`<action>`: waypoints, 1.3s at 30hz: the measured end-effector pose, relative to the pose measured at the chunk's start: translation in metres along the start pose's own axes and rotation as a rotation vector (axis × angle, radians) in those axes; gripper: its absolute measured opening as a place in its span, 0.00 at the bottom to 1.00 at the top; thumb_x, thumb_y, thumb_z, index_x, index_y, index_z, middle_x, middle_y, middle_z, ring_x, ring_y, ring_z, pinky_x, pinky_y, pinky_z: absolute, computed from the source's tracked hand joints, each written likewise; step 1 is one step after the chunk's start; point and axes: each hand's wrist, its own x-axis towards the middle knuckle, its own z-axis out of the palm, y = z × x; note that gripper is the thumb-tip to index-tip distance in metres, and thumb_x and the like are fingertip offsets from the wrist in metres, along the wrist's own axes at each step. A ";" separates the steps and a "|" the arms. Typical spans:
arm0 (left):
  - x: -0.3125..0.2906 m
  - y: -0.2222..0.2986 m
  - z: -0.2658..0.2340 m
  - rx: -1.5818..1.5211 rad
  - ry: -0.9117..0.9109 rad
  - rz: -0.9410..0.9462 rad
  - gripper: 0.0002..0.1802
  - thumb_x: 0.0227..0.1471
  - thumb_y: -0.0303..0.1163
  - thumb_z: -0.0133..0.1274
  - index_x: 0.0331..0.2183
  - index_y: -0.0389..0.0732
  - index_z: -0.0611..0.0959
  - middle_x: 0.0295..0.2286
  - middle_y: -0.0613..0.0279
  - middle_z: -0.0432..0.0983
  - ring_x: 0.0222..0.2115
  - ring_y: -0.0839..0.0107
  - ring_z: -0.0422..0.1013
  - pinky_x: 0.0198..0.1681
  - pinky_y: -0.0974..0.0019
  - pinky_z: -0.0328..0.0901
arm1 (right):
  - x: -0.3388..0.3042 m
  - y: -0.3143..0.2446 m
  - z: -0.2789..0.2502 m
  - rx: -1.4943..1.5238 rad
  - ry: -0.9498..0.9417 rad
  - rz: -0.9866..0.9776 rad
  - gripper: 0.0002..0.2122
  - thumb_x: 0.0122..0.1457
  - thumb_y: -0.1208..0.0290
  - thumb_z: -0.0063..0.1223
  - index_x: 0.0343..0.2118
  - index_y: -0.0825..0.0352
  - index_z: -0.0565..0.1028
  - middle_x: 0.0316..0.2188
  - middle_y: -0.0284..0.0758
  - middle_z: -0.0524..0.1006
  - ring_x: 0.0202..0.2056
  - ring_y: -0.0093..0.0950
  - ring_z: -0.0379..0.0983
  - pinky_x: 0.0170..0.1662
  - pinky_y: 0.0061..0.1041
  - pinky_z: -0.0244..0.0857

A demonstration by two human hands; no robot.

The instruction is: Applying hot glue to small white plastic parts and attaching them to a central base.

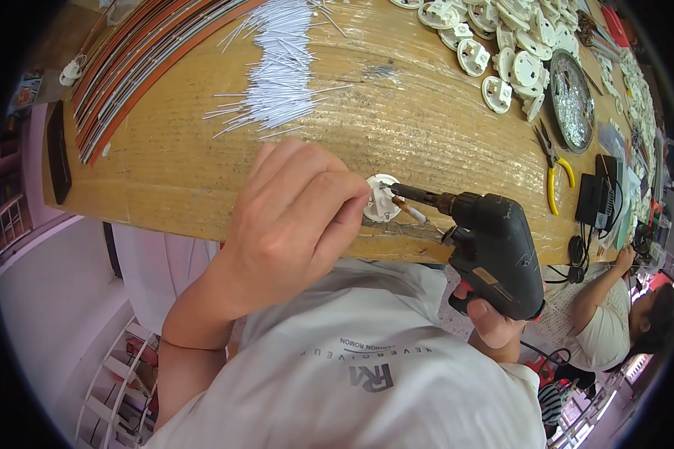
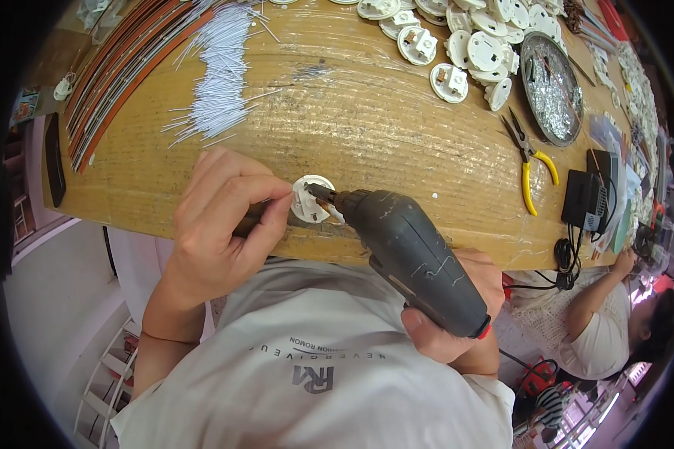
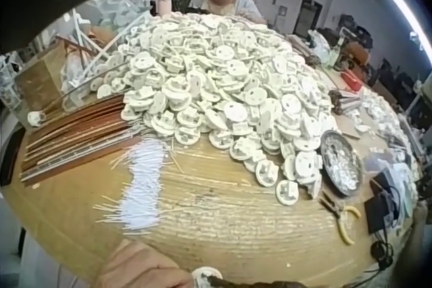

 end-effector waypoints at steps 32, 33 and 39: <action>0.001 0.007 -0.002 0.033 -0.003 -0.015 0.11 0.45 0.18 0.65 0.33 0.37 0.82 0.27 0.59 0.73 0.29 0.59 0.69 0.35 0.58 0.61 | -0.015 0.001 -0.005 0.219 0.107 0.164 0.23 0.49 0.63 0.69 0.40 0.80 0.78 0.37 0.51 0.80 0.22 0.31 0.77 0.27 0.26 0.75; 0.002 0.011 -0.004 0.079 -0.019 -0.041 0.11 0.44 0.19 0.65 0.33 0.37 0.82 0.27 0.59 0.73 0.29 0.59 0.69 0.35 0.58 0.60 | -0.015 0.003 -0.005 0.235 0.097 0.149 0.24 0.49 0.63 0.70 0.41 0.80 0.77 0.37 0.51 0.80 0.22 0.31 0.77 0.27 0.26 0.75; 0.000 0.016 -0.015 0.175 -0.073 -0.078 0.12 0.43 0.18 0.65 0.32 0.38 0.82 0.26 0.62 0.71 0.29 0.62 0.69 0.36 0.59 0.59 | -0.013 0.004 -0.001 0.284 0.124 0.133 0.21 0.49 0.65 0.68 0.40 0.78 0.78 0.31 0.44 0.80 0.24 0.28 0.77 0.29 0.24 0.73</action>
